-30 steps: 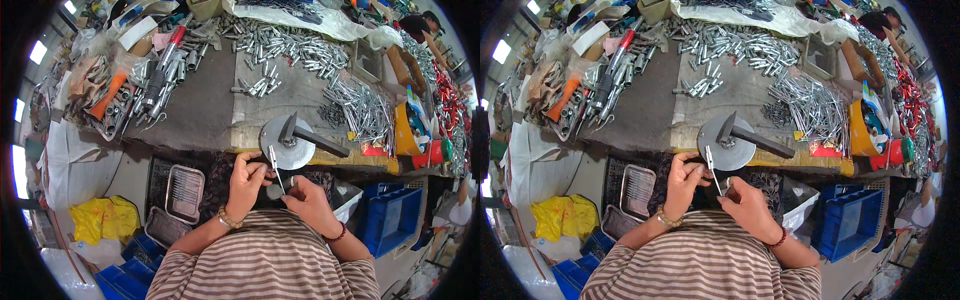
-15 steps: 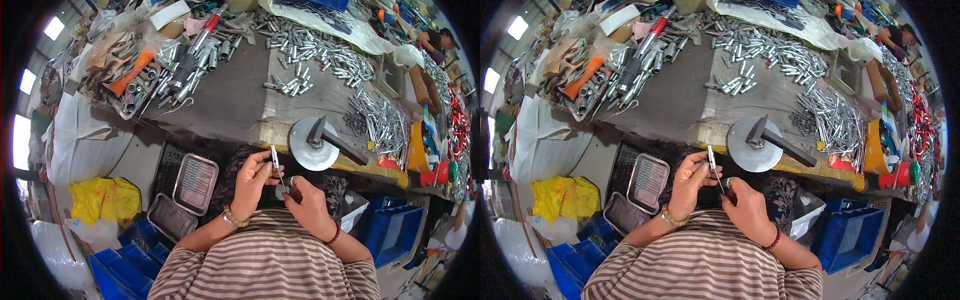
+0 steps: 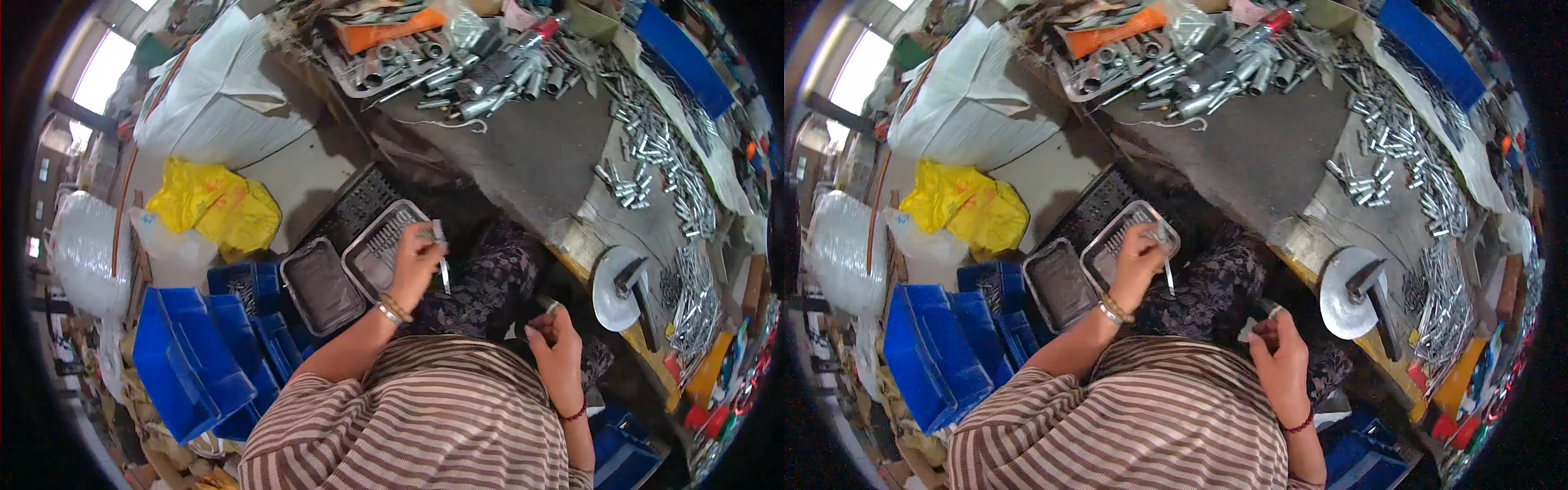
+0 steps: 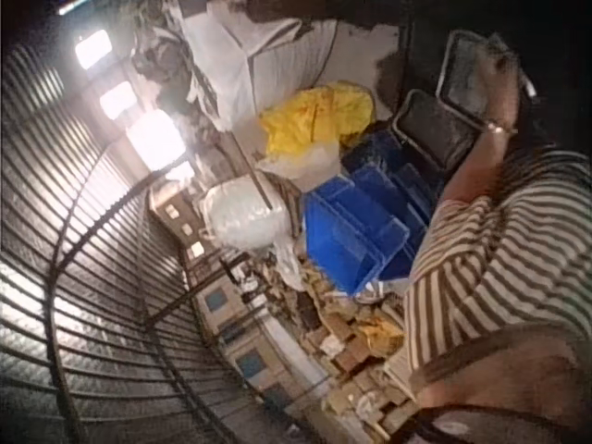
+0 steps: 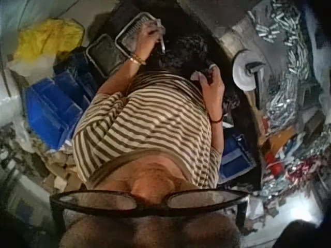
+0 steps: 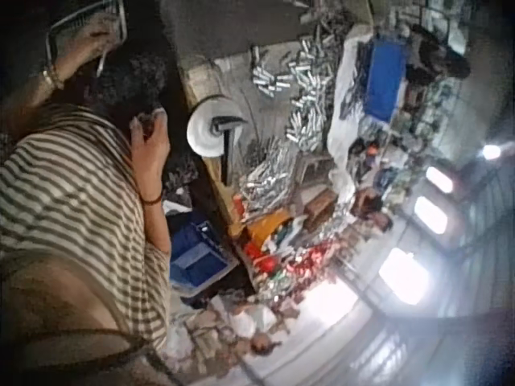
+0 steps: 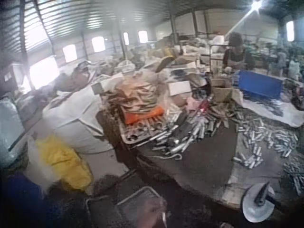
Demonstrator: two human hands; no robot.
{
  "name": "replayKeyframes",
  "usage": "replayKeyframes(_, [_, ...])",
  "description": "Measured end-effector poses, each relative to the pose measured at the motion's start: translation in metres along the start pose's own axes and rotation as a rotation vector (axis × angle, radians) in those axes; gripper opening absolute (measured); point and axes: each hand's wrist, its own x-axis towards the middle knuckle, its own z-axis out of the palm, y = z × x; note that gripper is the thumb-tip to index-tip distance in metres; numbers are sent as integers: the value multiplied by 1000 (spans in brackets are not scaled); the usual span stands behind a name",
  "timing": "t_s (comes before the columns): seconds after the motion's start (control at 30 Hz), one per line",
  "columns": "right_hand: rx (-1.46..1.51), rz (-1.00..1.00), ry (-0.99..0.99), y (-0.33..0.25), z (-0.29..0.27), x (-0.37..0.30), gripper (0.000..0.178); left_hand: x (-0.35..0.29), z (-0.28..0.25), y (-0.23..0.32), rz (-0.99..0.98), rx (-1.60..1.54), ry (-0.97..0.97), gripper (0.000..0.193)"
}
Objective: The person assembles metal components by inserting pins into metal sleeves, hammering them securely on a metal fixture with a small hammer, and placing the completed parts into a tray.
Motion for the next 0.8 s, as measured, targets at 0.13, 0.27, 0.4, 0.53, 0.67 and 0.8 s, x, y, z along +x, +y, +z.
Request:
replayKeyframes(0.13, [47,36,-86,11,4,-4,27,23,-125,-165,229,573,442,43])
replayKeyframes(0.27, [102,74,-71,14,9,-3,27,24,-151,-183,-269,451,409,44])
replayKeyframes(0.4, [63,69,-93,9,10,-2,28,41,-150,-198,-410,510,464,37])
replayKeyframes(0.53, [67,68,-121,15,8,-2,30,62,-179,-257,-344,637,495,39])
replayKeyframes(0.67, [86,113,-106,16,8,-3,30,78,-172,-285,-326,359,577,43])
replayKeyframes(0.8, [-16,89,-36,18,7,-9,23,73,-128,-248,41,828,561,41])
